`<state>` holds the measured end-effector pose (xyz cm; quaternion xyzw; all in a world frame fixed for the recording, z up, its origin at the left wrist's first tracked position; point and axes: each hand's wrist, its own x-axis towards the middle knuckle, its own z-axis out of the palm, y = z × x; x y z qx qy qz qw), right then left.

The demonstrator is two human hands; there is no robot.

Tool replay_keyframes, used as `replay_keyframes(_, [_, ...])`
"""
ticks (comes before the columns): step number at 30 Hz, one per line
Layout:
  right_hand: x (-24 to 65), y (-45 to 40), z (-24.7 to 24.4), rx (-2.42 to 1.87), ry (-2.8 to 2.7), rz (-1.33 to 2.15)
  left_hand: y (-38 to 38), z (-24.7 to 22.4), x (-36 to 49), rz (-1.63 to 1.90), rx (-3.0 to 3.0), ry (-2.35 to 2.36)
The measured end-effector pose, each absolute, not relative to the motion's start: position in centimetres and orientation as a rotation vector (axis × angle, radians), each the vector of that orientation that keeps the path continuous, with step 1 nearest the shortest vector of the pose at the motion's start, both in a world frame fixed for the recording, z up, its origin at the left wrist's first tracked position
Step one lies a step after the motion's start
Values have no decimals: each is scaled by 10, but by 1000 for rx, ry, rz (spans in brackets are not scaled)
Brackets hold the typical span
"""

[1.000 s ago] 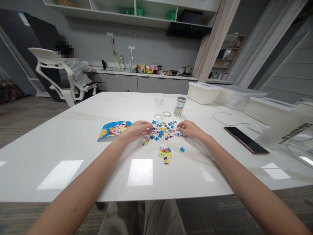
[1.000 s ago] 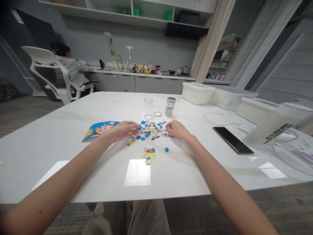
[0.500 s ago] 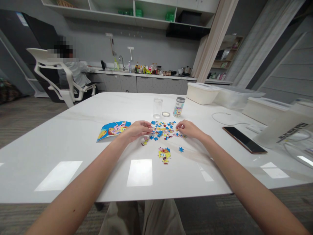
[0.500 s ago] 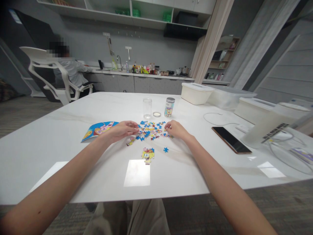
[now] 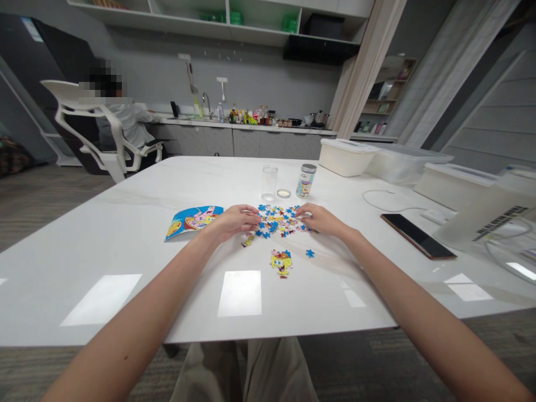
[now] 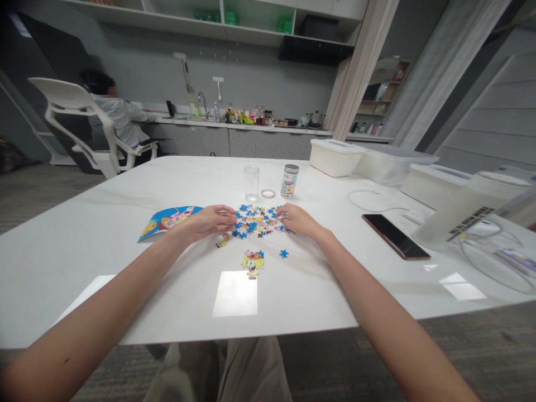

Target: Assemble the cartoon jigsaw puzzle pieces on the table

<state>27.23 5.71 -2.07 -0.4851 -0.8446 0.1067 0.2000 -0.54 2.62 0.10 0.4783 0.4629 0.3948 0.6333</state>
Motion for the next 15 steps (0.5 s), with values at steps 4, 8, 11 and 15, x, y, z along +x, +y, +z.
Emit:
replay_keyframes(4, [272, 57, -27, -1320, -2419, 315, 27, 0, -4, 916, 1067, 1083])
replay_keyframes(8, [272, 59, -31, -1356, -2453, 334, 28, -1, -5, 901, 1087, 1060])
replay_keyframes(11, [274, 60, -29, -1341, -2460, 251, 27, -2, -5, 880, 1131, 1050])
replay_keyframes(15, [274, 61, -24, -1372, -2454, 167, 26, -1, -5, 834, 1195, 1066])
